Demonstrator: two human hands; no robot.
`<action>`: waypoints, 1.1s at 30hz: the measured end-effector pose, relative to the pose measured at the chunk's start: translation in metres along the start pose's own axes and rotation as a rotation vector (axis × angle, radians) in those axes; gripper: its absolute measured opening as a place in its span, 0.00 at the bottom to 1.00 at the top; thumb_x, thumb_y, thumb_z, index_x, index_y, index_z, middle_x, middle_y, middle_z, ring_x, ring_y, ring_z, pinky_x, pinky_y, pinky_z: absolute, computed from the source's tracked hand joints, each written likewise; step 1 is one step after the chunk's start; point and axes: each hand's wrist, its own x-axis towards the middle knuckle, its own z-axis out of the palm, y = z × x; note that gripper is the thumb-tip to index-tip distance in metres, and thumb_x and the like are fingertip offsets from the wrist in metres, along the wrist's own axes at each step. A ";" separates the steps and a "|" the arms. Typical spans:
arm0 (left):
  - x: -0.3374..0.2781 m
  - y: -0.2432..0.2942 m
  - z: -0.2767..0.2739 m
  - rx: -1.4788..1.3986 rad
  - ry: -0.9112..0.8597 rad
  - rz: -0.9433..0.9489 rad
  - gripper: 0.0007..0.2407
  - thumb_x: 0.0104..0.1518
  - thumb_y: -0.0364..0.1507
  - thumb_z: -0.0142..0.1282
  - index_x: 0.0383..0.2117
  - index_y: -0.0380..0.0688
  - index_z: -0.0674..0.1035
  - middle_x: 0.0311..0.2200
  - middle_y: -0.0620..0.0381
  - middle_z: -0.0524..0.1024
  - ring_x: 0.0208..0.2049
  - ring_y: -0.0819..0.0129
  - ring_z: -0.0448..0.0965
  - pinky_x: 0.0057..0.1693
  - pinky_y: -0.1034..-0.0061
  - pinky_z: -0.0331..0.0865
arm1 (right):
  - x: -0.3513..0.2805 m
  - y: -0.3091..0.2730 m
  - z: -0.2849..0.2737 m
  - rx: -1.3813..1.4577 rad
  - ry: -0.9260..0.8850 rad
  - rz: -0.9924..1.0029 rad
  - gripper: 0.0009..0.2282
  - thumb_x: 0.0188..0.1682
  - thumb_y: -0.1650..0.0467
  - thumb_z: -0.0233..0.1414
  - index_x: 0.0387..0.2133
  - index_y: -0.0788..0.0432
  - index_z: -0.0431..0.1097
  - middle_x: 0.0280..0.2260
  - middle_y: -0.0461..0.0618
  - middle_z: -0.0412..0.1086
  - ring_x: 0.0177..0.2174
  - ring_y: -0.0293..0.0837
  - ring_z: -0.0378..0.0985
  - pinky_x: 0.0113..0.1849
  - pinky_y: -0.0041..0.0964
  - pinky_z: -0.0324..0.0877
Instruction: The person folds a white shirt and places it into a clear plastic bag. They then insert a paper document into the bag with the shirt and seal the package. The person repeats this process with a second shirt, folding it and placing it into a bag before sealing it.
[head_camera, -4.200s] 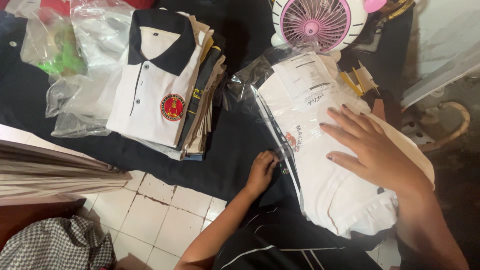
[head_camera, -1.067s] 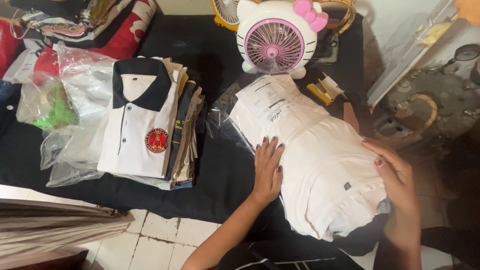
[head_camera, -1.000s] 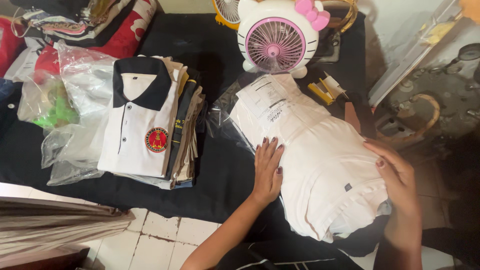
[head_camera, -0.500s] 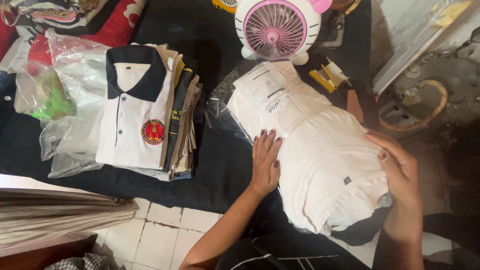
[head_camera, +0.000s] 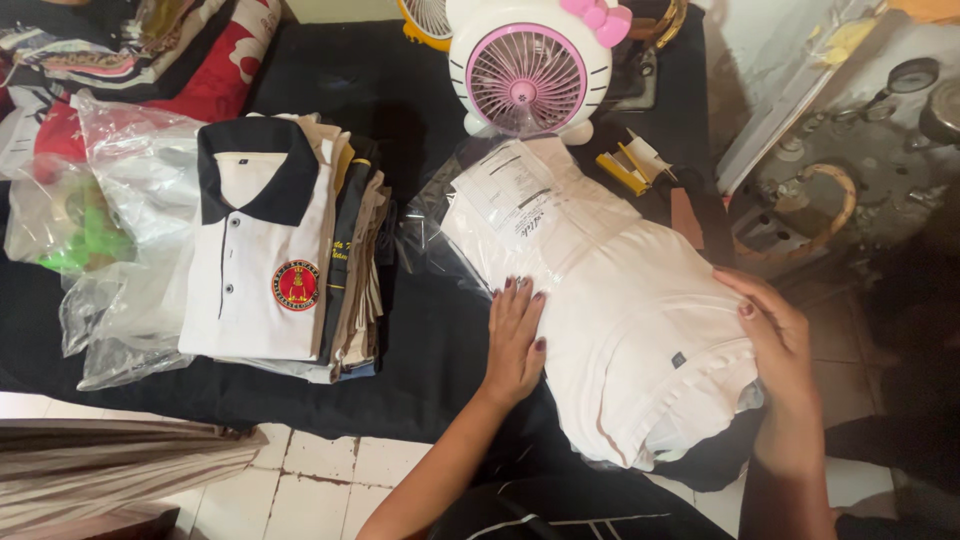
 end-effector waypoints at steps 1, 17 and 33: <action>-0.007 -0.003 0.001 0.005 0.004 0.010 0.25 0.60 0.26 0.46 0.66 0.37 0.64 0.71 0.39 0.56 0.75 0.39 0.49 0.76 0.45 0.40 | 0.000 0.000 0.000 0.001 0.012 0.003 0.14 0.57 0.74 0.45 0.53 0.67 0.71 0.55 0.55 0.71 0.57 0.43 0.70 0.60 0.35 0.59; -0.049 -0.010 0.021 -0.111 0.069 -0.195 0.29 0.63 0.23 0.47 0.71 0.37 0.53 0.74 0.34 0.42 0.76 0.36 0.43 0.76 0.51 0.43 | 0.003 -0.040 0.011 0.037 0.082 0.201 0.16 0.58 0.72 0.45 0.56 0.67 0.71 0.51 0.53 0.73 0.48 0.38 0.72 0.54 0.31 0.63; -0.049 -0.021 0.023 -0.089 0.195 -0.624 0.09 0.59 0.28 0.59 0.40 0.40 0.72 0.41 0.51 0.72 0.45 0.55 0.74 0.55 0.64 0.61 | 0.005 -0.063 0.023 -0.059 0.145 0.344 0.20 0.54 0.68 0.43 0.55 0.68 0.71 0.44 0.58 0.74 0.41 0.43 0.75 0.46 0.34 0.68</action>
